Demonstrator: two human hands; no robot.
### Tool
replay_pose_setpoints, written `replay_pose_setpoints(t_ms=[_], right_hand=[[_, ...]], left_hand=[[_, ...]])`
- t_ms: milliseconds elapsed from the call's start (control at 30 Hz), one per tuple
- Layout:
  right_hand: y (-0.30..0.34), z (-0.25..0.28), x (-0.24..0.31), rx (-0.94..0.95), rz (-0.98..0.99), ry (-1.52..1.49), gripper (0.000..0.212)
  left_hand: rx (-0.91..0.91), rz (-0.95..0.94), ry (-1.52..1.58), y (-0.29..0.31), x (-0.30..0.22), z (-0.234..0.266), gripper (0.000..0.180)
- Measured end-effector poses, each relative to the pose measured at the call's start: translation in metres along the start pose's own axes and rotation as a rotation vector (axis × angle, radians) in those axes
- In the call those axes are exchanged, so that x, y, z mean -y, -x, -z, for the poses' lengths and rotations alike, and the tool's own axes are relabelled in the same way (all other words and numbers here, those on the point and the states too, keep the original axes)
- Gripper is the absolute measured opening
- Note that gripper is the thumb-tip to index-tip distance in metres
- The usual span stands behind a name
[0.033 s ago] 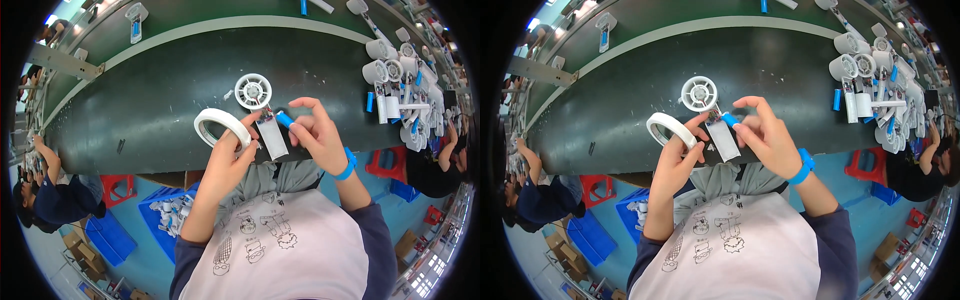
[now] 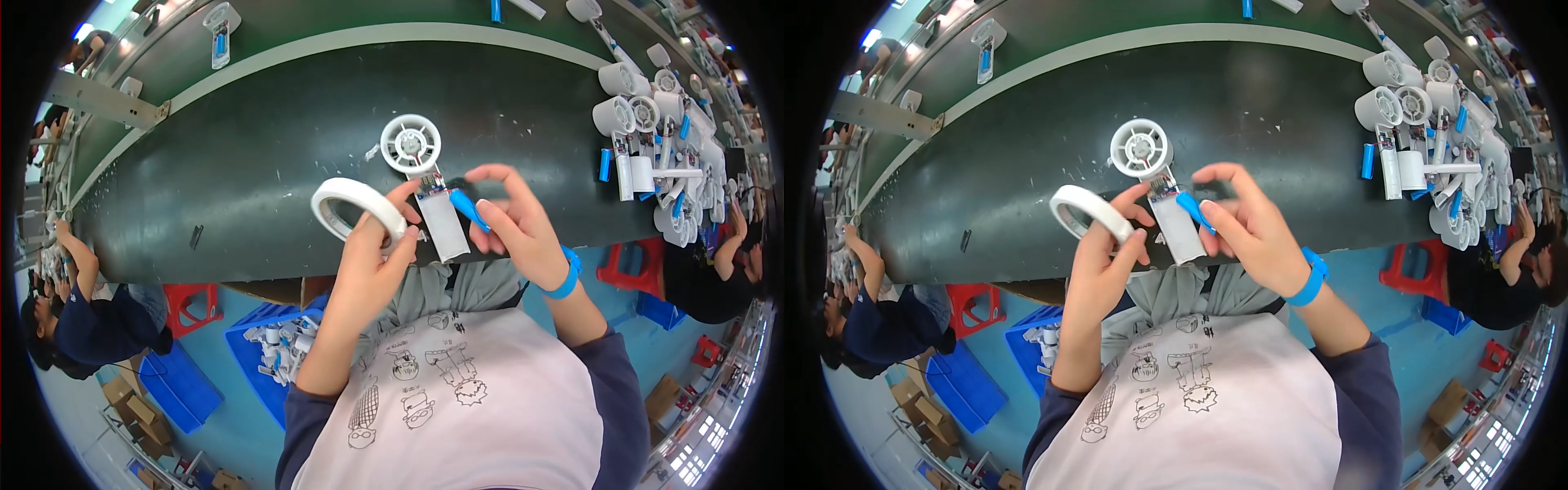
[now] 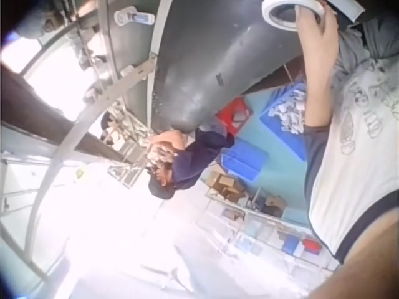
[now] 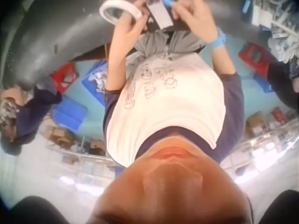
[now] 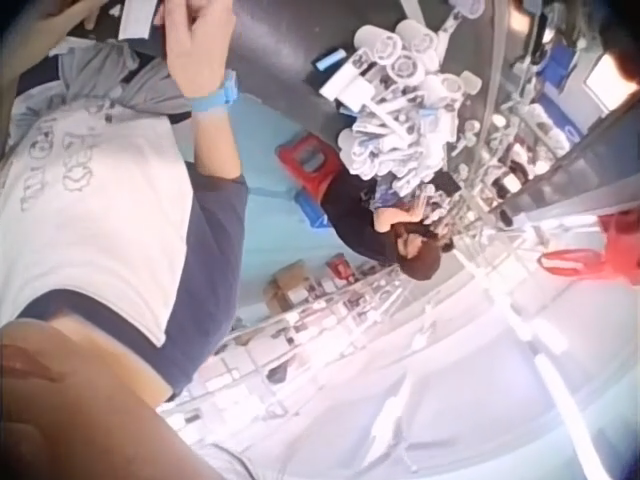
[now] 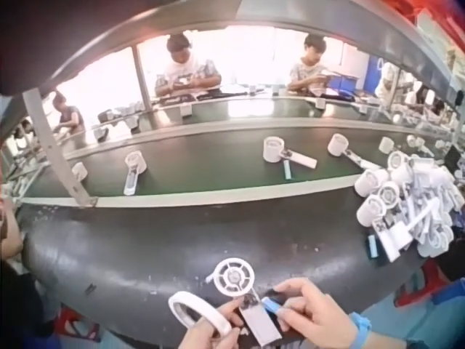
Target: The person assembles small portable fans by applying tape from a roll to the battery, pressing the battery into the fan casing, and placing the assembled fan units onto the conveyor belt.
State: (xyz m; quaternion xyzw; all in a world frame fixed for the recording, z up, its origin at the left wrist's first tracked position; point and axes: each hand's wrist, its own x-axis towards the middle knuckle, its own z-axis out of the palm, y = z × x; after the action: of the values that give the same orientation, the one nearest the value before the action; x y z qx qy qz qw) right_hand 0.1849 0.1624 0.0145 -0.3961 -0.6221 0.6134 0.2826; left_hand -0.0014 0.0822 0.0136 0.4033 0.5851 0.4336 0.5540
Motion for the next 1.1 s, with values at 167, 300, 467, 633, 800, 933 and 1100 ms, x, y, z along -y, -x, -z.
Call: replay_pose_setpoints(t_ms=[167, 300, 467, 633, 800, 933, 1100], right_hand=[[0.017, -0.013, -0.002, 0.143, -0.518, -0.894, 0.019], [0.022, -0.024, -0.007, 0.051, -0.359, -0.553, 0.018], [0.011, -0.045, -0.006, -0.223, 0.237, 0.601, 0.018], [0.01, -0.049, -0.01, -0.249, 0.107, 0.289, 0.017], [0.002, -0.032, -0.02, -0.094, -0.154, -0.224, 0.014], [-0.001, -0.031, -0.025, 0.004, -0.264, -0.467, 0.014], [0.0, -0.035, -0.026, 0.047, -0.237, -0.616, 0.013]], left_hand=[[0.004, 0.025, 0.25, 0.031, 0.002, -0.002, 0.025], [0.024, 0.061, 0.329, 0.038, 0.002, -0.007, 0.026], [-0.064, -0.032, 0.322, 0.047, 0.013, 0.007, 0.02], [-0.15, -0.037, 0.182, 0.046, 0.002, 0.001, 0.028], [-0.098, 0.03, 0.18, 0.035, -0.004, -0.001, 0.031], [-0.025, 0.047, 0.111, 0.027, -0.004, 0.0, 0.03], [0.035, 0.104, 0.079, 0.027, -0.006, 0.001, 0.029]])
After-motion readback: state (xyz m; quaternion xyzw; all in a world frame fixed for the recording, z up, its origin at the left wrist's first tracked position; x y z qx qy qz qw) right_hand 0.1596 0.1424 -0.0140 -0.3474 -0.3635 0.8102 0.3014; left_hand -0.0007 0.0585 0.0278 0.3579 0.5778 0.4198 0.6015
